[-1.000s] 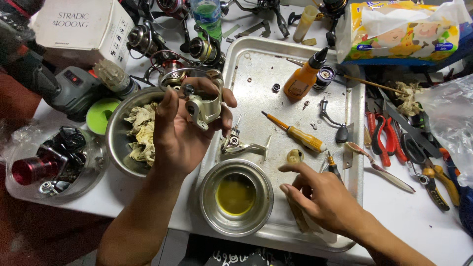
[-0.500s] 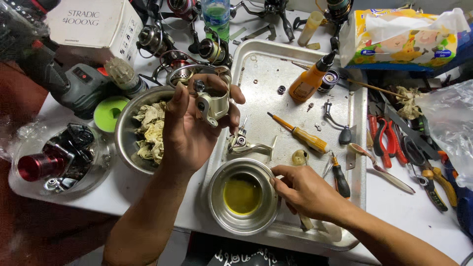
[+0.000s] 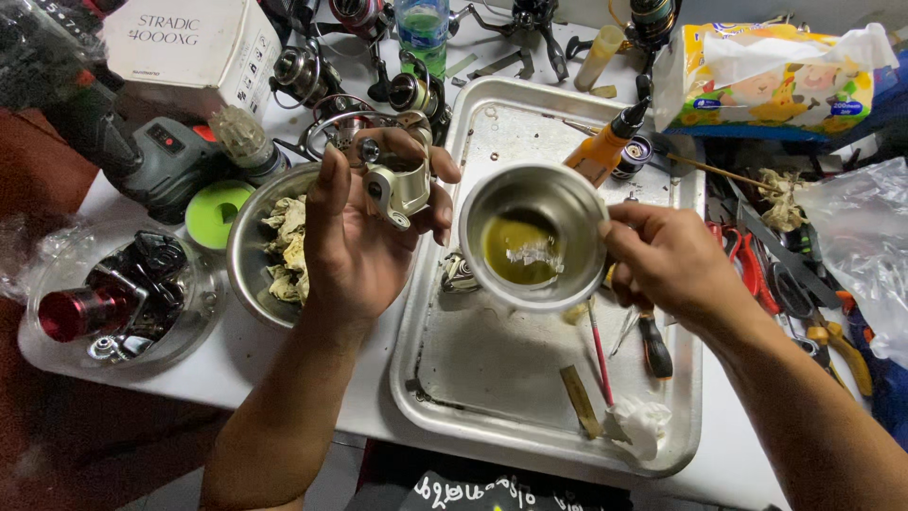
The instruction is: The person disassembles a fishing reel, cleans internal components with a brush and oil, and reassembles the reel. They handle the reel body, a small brush, and a bowl of oil while working at a cluttered workbench.
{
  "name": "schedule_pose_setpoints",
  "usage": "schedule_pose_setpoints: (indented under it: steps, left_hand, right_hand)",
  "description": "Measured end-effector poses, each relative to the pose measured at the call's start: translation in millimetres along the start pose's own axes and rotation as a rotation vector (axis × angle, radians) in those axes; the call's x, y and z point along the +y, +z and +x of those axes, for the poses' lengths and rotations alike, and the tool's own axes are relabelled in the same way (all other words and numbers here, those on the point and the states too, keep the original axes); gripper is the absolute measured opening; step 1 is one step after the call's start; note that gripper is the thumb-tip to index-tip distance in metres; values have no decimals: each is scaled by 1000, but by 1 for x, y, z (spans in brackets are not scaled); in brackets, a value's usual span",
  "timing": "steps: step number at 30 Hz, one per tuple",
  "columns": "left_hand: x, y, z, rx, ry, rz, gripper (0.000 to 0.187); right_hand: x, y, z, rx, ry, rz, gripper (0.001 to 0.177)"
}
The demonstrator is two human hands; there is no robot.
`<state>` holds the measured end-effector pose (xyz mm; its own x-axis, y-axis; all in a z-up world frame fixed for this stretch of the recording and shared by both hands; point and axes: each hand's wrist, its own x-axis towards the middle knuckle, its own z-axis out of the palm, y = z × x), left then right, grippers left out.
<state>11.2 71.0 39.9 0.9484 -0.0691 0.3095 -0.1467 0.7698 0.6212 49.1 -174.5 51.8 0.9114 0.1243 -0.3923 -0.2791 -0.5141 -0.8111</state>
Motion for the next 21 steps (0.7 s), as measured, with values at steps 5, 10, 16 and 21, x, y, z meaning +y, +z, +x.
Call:
schedule_pose_setpoints:
  steps: [5,10,16,21]
  left_hand:
    - [-1,-1,1,-19,2,34,38]
    - [-4,1,1,-29,-15,62,36]
    - [-4,2,1,-42,-14,48,35]
    - [-5,4,2,-23,-20,67,36]
  right_hand:
    - [7,6,36,73,-88,156,19]
    - [6,23,52,72,-90,203,21]
    - [0,39,55,111,-44,187,21]
    - [-3,42,53,123,12,130,21]
